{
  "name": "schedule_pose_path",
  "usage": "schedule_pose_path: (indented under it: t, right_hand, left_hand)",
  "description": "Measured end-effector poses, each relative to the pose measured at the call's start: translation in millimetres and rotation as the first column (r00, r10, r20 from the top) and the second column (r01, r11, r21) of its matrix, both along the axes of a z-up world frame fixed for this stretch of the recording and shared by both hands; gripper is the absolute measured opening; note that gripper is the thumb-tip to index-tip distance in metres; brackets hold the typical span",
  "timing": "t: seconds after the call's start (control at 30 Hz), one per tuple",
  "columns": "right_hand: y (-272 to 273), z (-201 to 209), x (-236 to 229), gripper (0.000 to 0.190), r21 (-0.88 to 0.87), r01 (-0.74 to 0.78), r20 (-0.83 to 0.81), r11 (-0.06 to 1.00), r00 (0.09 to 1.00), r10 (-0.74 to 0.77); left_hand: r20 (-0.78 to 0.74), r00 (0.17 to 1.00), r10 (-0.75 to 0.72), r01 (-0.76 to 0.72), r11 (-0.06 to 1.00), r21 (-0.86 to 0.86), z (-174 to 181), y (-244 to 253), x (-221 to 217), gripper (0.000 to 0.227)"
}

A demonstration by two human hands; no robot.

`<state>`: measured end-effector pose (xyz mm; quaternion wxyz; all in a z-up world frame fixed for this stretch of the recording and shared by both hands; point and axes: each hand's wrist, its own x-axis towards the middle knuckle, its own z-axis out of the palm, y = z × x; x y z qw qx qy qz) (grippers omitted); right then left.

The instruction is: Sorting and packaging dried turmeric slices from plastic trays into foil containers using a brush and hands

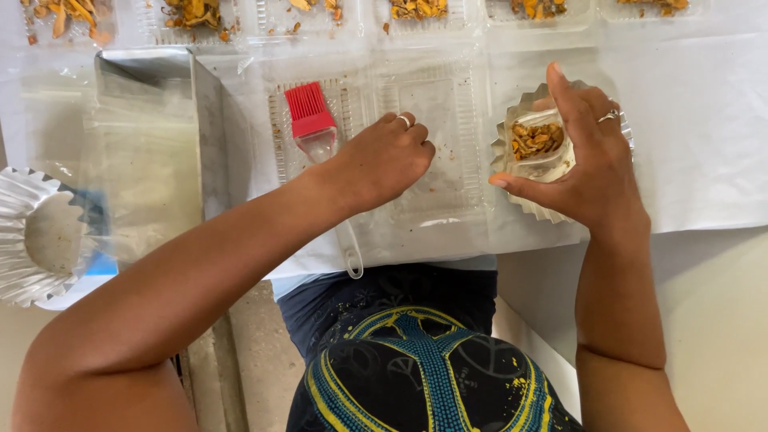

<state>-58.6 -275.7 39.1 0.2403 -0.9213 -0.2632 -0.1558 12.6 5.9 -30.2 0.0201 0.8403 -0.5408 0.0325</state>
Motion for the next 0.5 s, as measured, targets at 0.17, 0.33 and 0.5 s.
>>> schedule_pose_path:
  t: [0.17, 0.33, 0.5]
  right_hand:
    - [1.1, 1.6, 0.0, 0.113, -0.003, -0.007, 0.012, 1.0, 1.0, 0.007]
    - [1.2, 6.4, 2.8, 0.111, -0.021, -0.019, 0.05, 1.0, 0.999, 0.02]
    - [0.7, 6.9, 1.0, 0.114, 0.045, -0.028, 0.016, 0.999, 0.999, 0.027]
  left_hand:
    - [0.073, 0.997, -0.012, 0.016, 0.998, -0.054, -0.6, -3.8, 1.0, 0.019]
    - [0.267, 0.963, 0.039, 0.008, 0.985, -0.175, -4.9, -9.8, -3.2, 0.012]
    - [-0.453, 0.885, 0.11, -0.278, 0.904, -0.323, 71.9, -12.7, -7.8, 0.034]
